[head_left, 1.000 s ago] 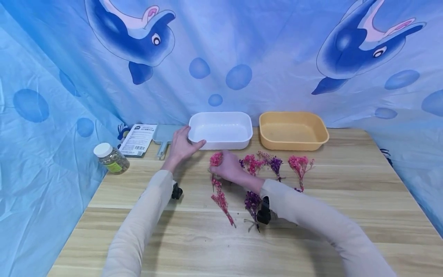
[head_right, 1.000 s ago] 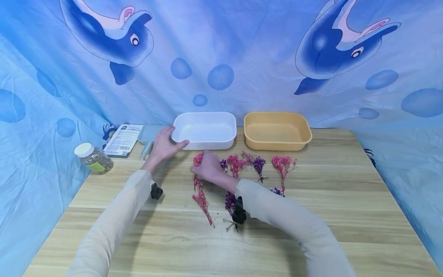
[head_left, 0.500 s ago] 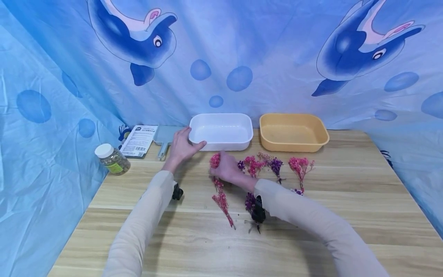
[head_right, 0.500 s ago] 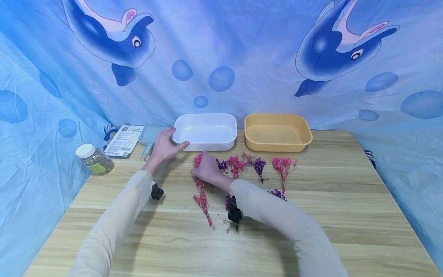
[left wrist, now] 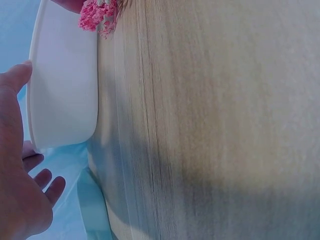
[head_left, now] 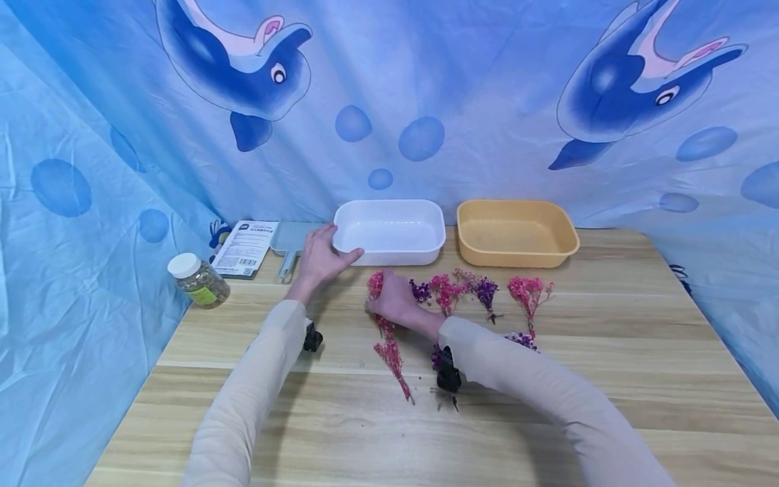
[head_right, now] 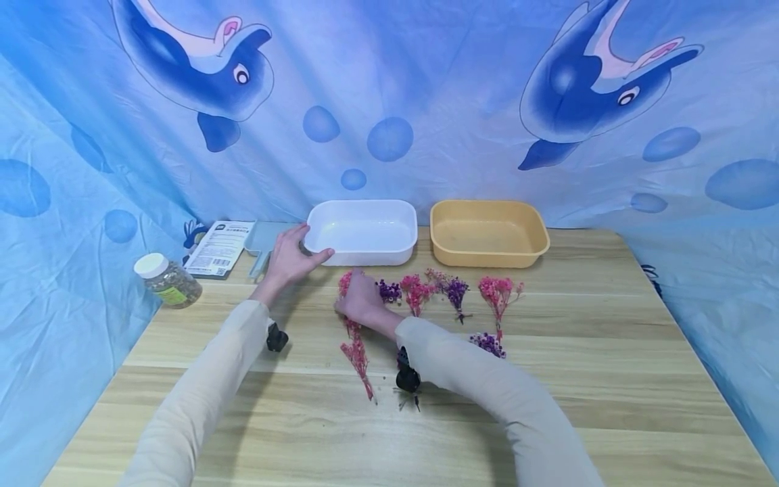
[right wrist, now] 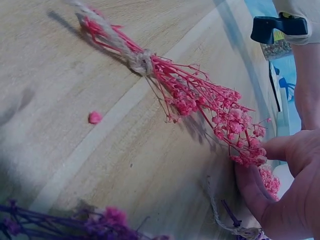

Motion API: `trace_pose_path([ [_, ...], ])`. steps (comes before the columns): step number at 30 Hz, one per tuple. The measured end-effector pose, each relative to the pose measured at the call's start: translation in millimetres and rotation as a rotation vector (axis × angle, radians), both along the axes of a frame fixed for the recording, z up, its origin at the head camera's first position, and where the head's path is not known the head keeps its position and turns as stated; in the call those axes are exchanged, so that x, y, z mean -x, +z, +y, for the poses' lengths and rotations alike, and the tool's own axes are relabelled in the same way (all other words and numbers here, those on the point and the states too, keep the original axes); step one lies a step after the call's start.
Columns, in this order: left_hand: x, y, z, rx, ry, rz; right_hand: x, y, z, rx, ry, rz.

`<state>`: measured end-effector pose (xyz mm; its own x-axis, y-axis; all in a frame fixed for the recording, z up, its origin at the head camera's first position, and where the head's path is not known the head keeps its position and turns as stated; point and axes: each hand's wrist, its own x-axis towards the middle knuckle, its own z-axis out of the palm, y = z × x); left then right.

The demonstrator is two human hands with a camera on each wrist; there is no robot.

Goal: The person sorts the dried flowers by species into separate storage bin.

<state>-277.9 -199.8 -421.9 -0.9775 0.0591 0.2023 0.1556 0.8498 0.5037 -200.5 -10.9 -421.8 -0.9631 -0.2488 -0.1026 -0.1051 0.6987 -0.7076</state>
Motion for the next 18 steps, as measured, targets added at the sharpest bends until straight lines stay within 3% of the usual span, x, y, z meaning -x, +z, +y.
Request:
trace_pose_path([
  [10, -0.4, 1.2, -0.3, 0.009, 0.004, 0.014, 1.2, -4.8, 0.6, 0.038, 0.003, -0.029],
  [18, -0.5, 1.9, -1.1, 0.007, 0.006, 0.009, -0.2, -3.3, 6.8, 0.107, 0.041, 0.031],
])
